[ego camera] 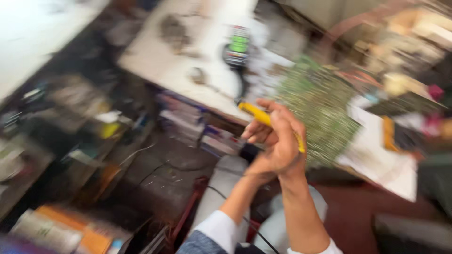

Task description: The person is repairing a circuit board. They use a soldering iron to work on the board's components and a multimeter to test electrical connections. The person repeatedly flips the board over to access different sides.

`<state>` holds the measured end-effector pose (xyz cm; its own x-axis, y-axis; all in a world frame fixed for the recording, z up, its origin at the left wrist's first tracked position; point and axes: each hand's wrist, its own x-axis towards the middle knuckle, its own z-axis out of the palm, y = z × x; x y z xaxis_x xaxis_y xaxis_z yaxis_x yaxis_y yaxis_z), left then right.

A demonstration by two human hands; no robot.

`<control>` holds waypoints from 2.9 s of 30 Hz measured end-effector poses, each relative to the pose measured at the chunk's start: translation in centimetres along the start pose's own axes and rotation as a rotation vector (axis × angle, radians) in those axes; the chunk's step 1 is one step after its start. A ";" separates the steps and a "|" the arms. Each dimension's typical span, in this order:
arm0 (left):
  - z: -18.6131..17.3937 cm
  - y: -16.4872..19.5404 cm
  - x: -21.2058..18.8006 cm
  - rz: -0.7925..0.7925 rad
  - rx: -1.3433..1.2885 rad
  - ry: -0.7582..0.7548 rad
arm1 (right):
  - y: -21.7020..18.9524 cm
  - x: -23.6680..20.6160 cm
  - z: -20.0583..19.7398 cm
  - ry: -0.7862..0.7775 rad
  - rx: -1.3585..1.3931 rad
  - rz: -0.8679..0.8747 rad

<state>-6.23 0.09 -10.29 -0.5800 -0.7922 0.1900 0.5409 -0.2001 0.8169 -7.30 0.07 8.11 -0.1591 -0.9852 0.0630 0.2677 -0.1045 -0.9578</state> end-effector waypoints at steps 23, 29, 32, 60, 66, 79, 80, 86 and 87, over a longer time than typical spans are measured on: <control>2.5 -1.6 -0.6 -0.444 -0.283 0.299 | -3.7 -27.2 -33.5 1.013 -0.626 -0.119; 2.8 -1.3 -0.7 -0.465 -0.262 0.332 | -3.9 -26.0 -34.3 0.968 -0.637 -0.101; 2.7 -1.4 -0.7 -0.422 -0.281 0.296 | -3.9 -25.5 -34.4 0.941 -0.652 -0.116; 3.1 -0.9 -0.6 -0.450 -0.226 0.350 | -5.2 -23.5 -33.9 1.009 -0.631 -0.001; 3.5 -0.6 -0.4 -0.436 -0.225 0.359 | -5.2 -23.7 -34.0 0.997 -0.618 -0.026; 3.6 -0.5 -0.4 -0.404 -0.231 0.309 | -5.1 -23.9 -33.5 1.004 -0.654 -0.019; 3.6 -0.5 -0.4 -0.403 -0.231 0.308 | -5.1 -24.0 -33.5 1.005 -0.650 -0.030; 3.2 -0.8 -0.6 -0.435 -0.194 0.352 | -4.7 -24.3 -33.6 0.980 -0.638 -0.036; 3.0 -0.9 -0.6 -0.437 -0.204 0.338 | -4.6 -24.4 -33.7 0.983 -0.637 -0.029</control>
<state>-8.21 2.52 -9.51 -0.5669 -0.7446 -0.3524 0.4214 -0.6297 0.6526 -36.67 29.13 1.51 -0.8981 -0.4256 0.1106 -0.2284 0.2367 -0.9444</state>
